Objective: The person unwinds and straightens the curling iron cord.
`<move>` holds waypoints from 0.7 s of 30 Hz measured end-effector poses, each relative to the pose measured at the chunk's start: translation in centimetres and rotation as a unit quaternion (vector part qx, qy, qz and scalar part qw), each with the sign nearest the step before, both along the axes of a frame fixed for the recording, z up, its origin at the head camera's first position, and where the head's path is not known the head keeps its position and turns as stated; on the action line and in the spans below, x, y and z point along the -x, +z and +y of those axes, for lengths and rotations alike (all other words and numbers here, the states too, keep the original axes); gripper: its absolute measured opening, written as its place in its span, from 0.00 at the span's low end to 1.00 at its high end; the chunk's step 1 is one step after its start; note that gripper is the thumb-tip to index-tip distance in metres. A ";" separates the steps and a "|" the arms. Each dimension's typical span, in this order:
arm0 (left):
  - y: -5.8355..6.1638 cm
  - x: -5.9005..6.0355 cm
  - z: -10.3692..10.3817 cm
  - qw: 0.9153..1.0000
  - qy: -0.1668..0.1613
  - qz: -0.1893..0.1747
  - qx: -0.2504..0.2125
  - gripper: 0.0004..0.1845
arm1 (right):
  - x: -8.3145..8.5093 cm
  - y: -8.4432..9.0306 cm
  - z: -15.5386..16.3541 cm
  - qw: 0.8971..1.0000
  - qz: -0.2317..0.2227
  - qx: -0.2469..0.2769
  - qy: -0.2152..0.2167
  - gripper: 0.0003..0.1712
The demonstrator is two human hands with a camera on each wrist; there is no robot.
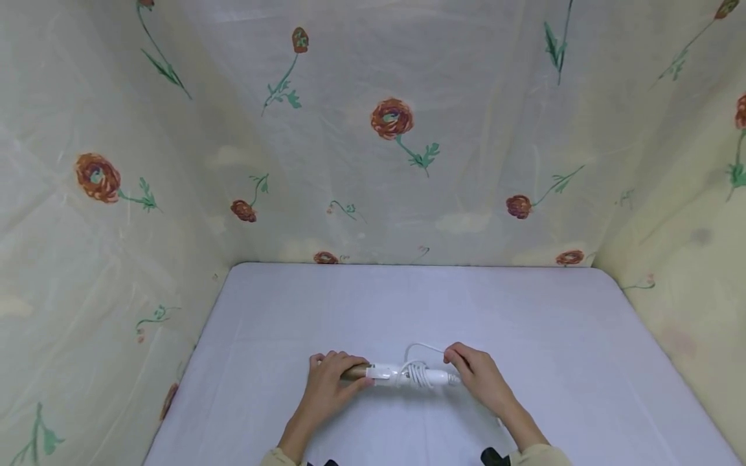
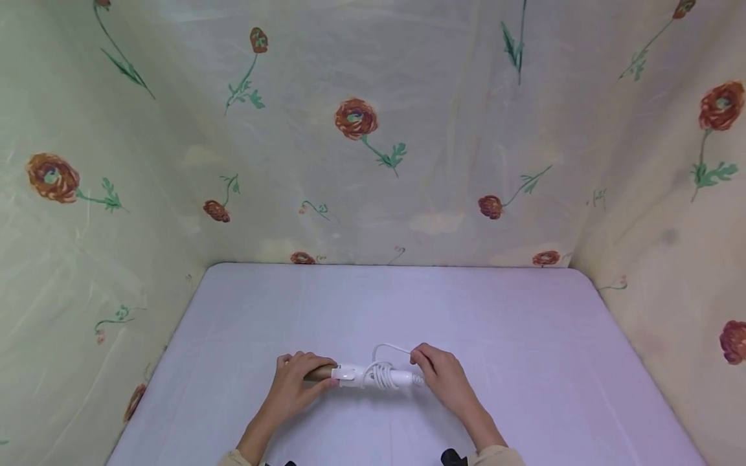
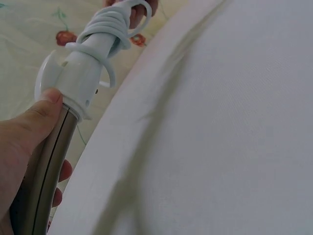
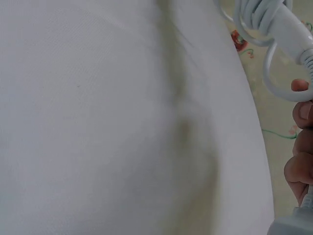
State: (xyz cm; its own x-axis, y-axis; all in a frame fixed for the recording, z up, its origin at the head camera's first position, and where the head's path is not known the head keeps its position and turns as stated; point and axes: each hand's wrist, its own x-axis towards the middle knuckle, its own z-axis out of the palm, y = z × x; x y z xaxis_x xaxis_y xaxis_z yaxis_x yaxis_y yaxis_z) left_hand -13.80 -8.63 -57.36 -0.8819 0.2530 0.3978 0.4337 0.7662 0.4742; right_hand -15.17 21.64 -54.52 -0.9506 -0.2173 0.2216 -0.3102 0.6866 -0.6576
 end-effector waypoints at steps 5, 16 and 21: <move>0.0 -0.1 0.1 1.000 -0.001 -0.016 -0.002 0.20 | 0.0 -0.9 0.4 1.000 -0.024 0.002 0.002 0.09; 0.8 0.2 0.0 0.999 0.008 -0.039 -0.028 0.18 | 0.3 -2.2 0.3 0.998 -0.039 -0.040 -0.003 0.05; 0.9 0.5 -0.1 0.999 0.029 -0.024 -0.027 0.17 | 0.0 -2.7 -0.2 0.995 -0.070 -0.068 -0.015 0.07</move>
State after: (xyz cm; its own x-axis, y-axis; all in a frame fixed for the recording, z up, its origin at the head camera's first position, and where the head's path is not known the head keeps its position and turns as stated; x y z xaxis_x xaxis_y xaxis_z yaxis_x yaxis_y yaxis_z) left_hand -14.30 -8.71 -56.41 -0.9128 0.1805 0.3663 0.3654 0.7617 0.5351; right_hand -15.12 21.49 -57.26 -0.9767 -0.2068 0.0569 -0.1997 0.7801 -0.5930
